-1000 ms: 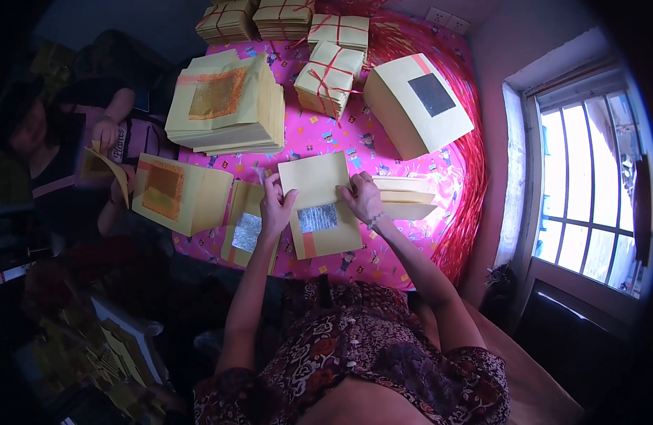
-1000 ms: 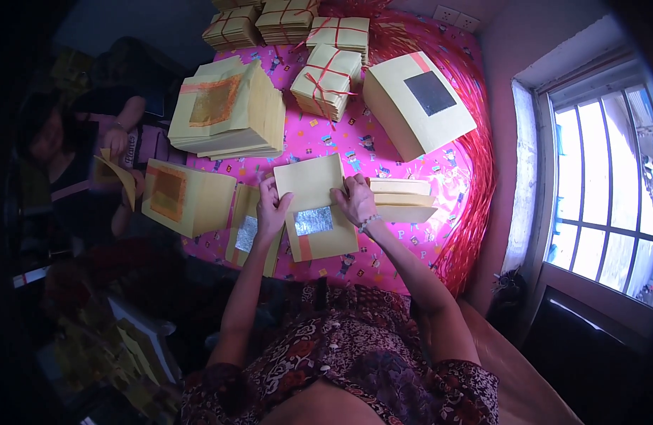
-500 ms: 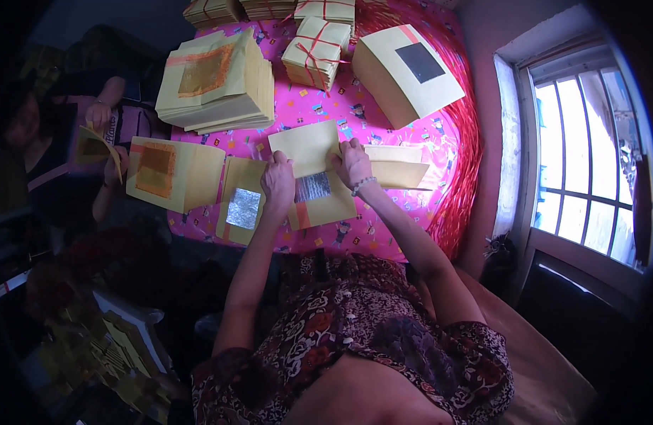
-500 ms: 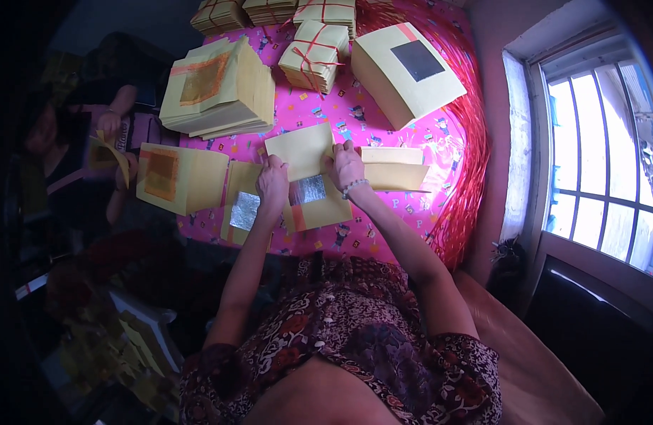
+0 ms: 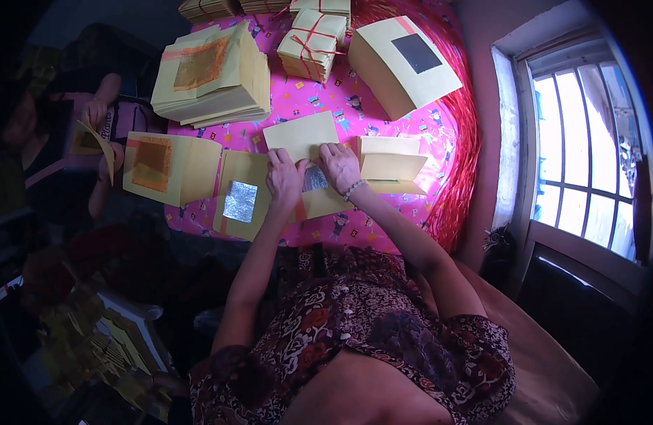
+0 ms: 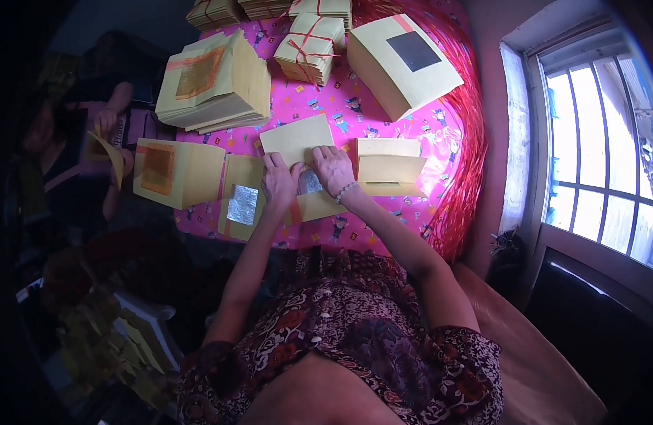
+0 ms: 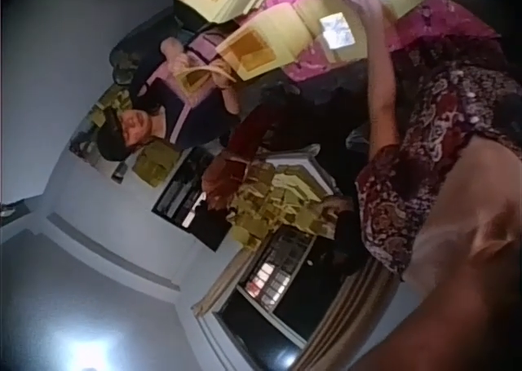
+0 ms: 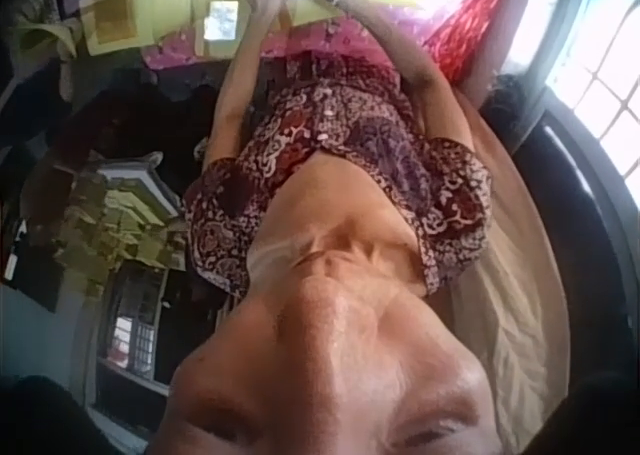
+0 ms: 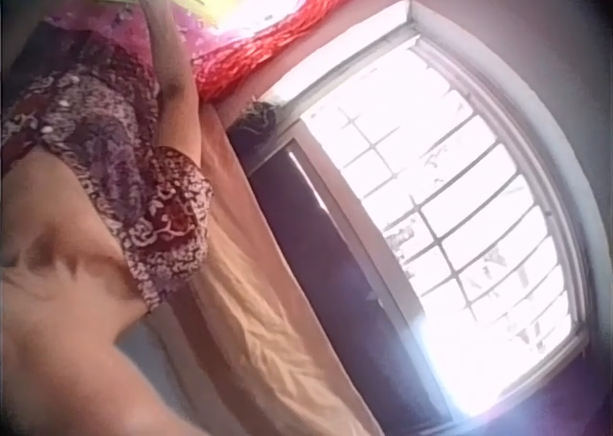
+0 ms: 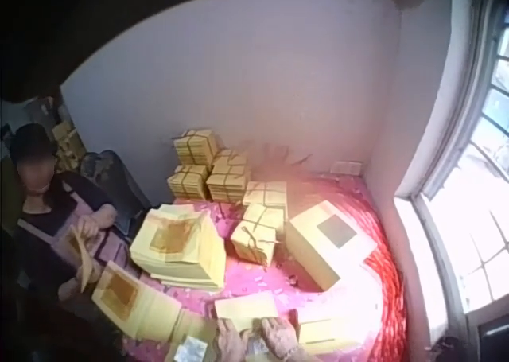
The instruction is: Checking, stacking, and bundling sheets of joss paper for packaging.
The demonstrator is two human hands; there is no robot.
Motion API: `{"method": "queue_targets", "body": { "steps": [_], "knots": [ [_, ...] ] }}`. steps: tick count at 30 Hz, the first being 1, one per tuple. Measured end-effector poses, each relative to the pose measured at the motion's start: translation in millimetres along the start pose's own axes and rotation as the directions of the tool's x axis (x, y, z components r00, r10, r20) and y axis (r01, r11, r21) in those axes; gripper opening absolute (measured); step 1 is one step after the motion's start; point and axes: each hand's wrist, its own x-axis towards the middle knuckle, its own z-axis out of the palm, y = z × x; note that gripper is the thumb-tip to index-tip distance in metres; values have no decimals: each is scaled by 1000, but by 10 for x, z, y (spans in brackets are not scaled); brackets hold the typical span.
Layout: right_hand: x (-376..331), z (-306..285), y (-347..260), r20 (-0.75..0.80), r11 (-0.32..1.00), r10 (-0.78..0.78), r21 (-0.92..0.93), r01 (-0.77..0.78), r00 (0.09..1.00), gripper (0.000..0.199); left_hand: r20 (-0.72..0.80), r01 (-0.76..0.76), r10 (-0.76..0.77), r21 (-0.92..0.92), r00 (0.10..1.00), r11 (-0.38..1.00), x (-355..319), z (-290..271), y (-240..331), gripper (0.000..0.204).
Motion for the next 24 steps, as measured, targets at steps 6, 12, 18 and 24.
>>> {"method": "queue_targets", "body": {
  "steps": [6,12,18,24],
  "knots": [
    [-21,40,22,-44,1000,-11,4,11,999,19,-210,-57,67,56,975,997,-87,241,-65,57],
    [16,22,97,6,993,9,118,-10,1000,28,-216,-75,60,-60,975,995,-79,174,-109,55],
    [93,-140,218,208,993,-106,80,91,972,38,-112,-103,64,-396,992,913,69,-30,-285,38],
    [133,-126,306,129,830,-487,-238,504,864,20,-200,-54,-32,-411,979,910,111,-14,-559,35]
  ]
}}
